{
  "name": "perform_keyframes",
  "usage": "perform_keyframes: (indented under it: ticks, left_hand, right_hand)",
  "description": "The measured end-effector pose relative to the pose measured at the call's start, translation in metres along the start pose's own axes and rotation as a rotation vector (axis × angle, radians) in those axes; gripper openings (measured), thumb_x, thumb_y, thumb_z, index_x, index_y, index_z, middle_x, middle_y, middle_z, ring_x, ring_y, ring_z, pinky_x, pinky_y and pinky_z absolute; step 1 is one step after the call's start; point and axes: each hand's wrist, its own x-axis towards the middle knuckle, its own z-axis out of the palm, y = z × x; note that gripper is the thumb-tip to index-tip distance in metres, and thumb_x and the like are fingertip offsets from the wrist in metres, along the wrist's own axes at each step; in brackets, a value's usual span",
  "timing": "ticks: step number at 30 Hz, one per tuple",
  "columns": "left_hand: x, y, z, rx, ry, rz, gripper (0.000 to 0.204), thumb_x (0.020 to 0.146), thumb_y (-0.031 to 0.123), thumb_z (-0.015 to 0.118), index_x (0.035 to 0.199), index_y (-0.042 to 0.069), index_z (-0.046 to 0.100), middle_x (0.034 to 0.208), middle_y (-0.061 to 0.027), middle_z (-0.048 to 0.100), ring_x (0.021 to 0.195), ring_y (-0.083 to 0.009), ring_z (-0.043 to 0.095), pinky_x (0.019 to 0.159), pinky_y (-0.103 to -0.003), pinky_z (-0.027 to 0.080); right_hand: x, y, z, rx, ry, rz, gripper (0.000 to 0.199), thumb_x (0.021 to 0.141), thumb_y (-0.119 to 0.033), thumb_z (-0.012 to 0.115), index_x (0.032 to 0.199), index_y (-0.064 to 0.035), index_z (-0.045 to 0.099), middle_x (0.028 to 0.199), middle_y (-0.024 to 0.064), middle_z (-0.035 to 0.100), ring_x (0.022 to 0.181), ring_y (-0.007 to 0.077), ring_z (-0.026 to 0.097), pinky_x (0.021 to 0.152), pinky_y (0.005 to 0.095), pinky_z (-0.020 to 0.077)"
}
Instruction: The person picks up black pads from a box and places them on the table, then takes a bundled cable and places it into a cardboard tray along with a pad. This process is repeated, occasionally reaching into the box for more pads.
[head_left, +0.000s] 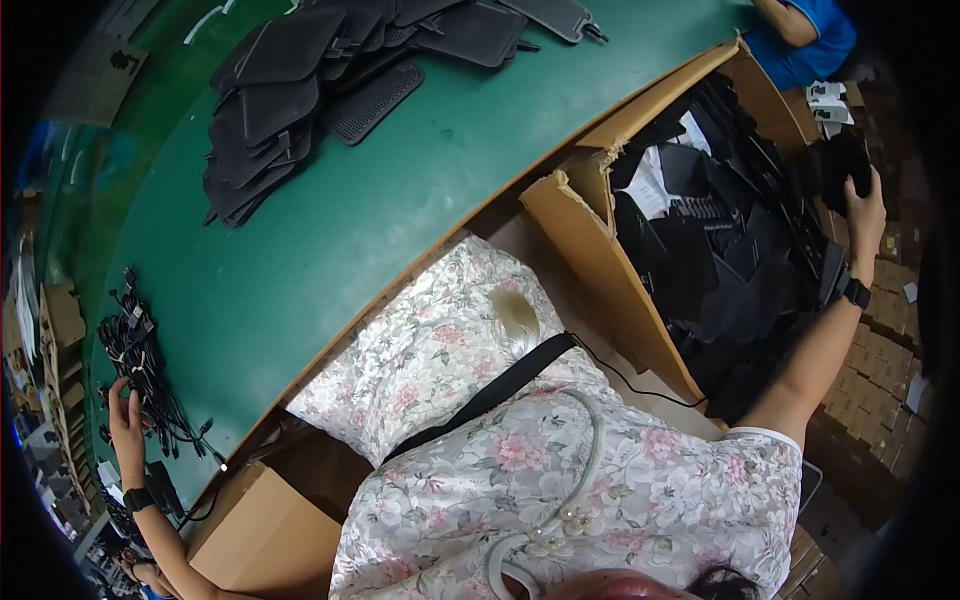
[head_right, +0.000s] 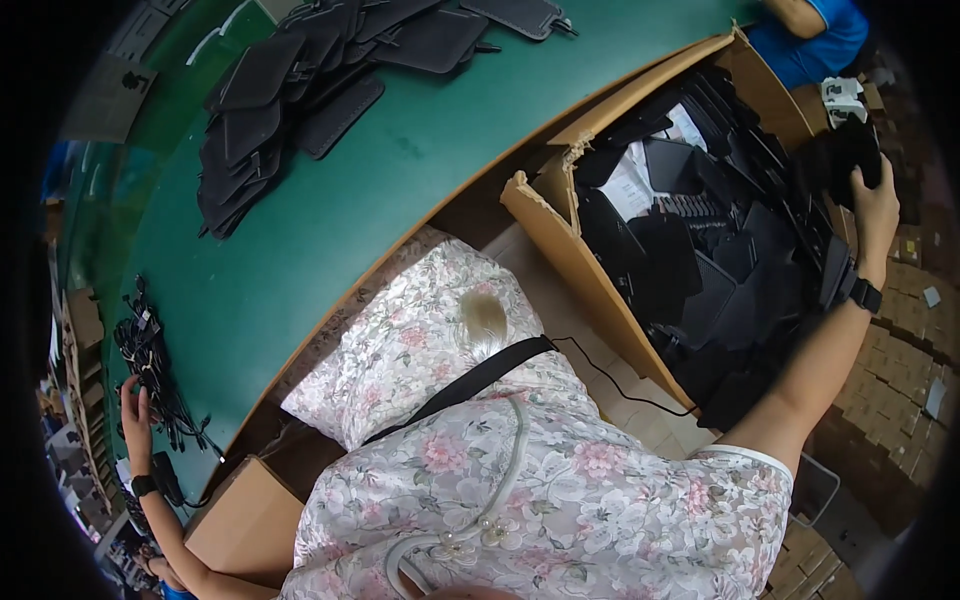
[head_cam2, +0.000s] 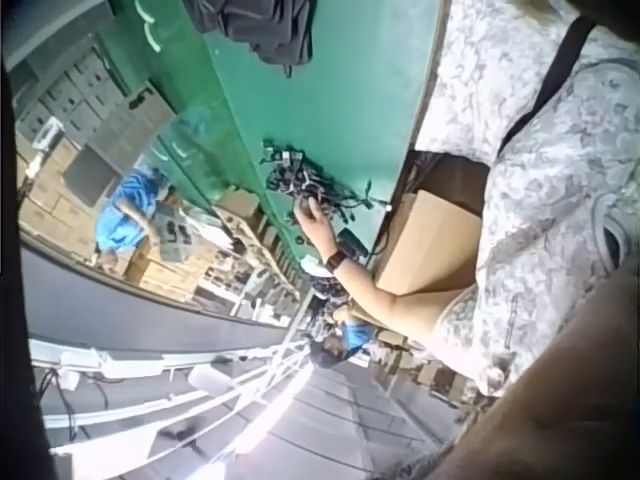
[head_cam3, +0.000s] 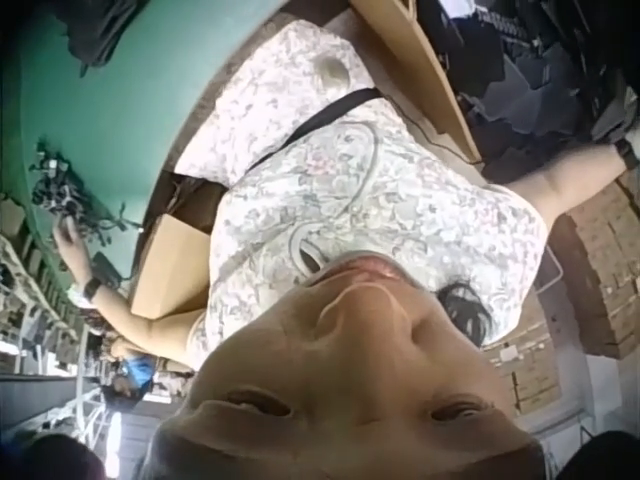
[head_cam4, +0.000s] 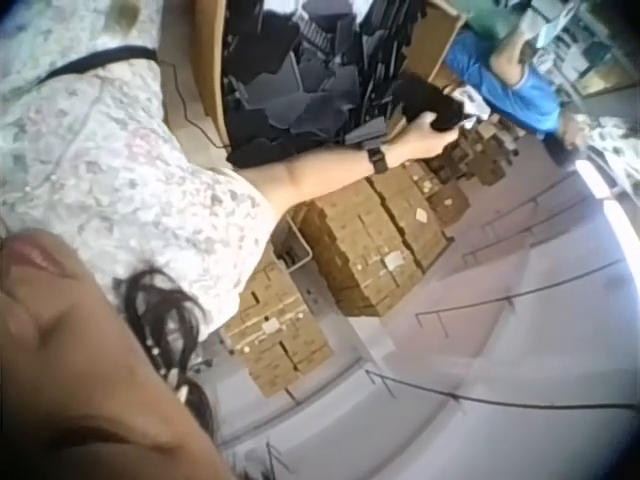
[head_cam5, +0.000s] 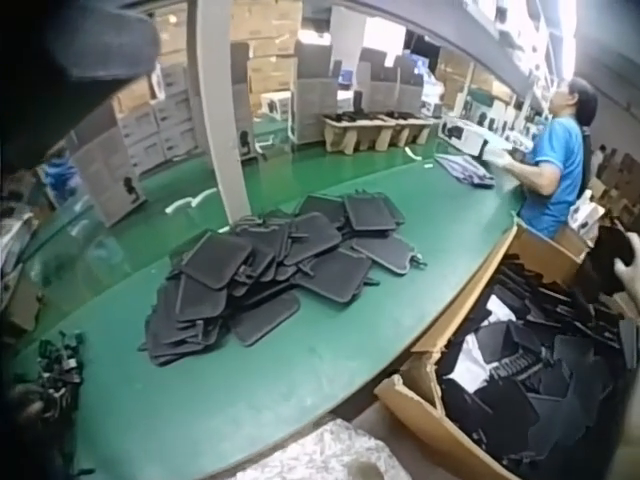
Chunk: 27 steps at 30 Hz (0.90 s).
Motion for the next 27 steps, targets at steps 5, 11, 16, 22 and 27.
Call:
perform_keyframes:
  ticks: [5,11,16,22,27]
  left_hand:
    - [0.006,-0.007,0.003,-0.032,-0.003,0.016,0.029,0.095,0.023,0.046,0.122,0.014,0.046,0.065,0.0011,0.045,0.051,-0.0058,0.045,0.046,-0.020,0.036]
    - [0.003,-0.005,0.002,-0.075,-0.024,-0.004,0.027,0.095,0.023,0.046,0.121,0.014,0.046,0.065,0.0019,0.042,0.052,-0.0052,0.043,0.048,-0.020,0.035]
    - [0.002,0.003,0.007,-0.056,0.013,-0.011,0.026,0.095,0.022,0.046,0.120,0.013,0.045,0.065,0.0025,0.041,0.053,-0.0048,0.041,0.048,-0.019,0.034]
    - [0.001,0.002,0.007,-0.075,0.002,-0.028,0.025,0.095,0.021,0.046,0.119,0.013,0.045,0.065,0.0029,0.041,0.053,-0.0044,0.040,0.047,-0.019,0.034]
    - [0.004,0.001,0.009,-0.095,-0.003,-0.030,0.024,0.095,0.019,0.047,0.118,0.014,0.045,0.065,0.0028,0.041,0.052,-0.0049,0.040,0.047,-0.020,0.034]
  right_hand:
    - [0.026,-0.055,-0.008,0.296,0.280,-0.079,0.045,0.083,-0.032,0.060,0.125,-0.0160,0.051,0.119,0.0202,0.055,0.109,0.0299,0.054,0.087,0.0358,0.0442]
    - [0.038,-0.137,-0.018,0.280,0.188,-0.556,0.037,0.092,-0.008,0.044,0.123,-0.0225,0.056,0.129,0.0206,0.045,0.113,0.0265,0.051,0.093,0.0306,0.0410]
    - [0.061,-0.212,0.040,1.394,-0.165,0.290,0.053,0.080,-0.020,0.067,0.127,-0.0053,0.049,0.112,0.0126,0.056,0.102,0.0205,0.056,0.081,0.0272,0.0463]
    - [0.076,-0.251,0.103,1.494,-0.499,0.149,0.057,0.073,-0.036,0.074,0.113,-0.0007,0.056,0.095,0.0102,0.063,0.083,0.0142,0.060,0.070,0.0223,0.0468]
    - [0.079,-0.271,0.118,1.013,-0.551,-0.136,0.058,0.076,-0.047,0.066,0.105,0.0035,0.059,0.087,0.0115,0.063,0.082,0.0191,0.060,0.072,0.0284,0.0478]
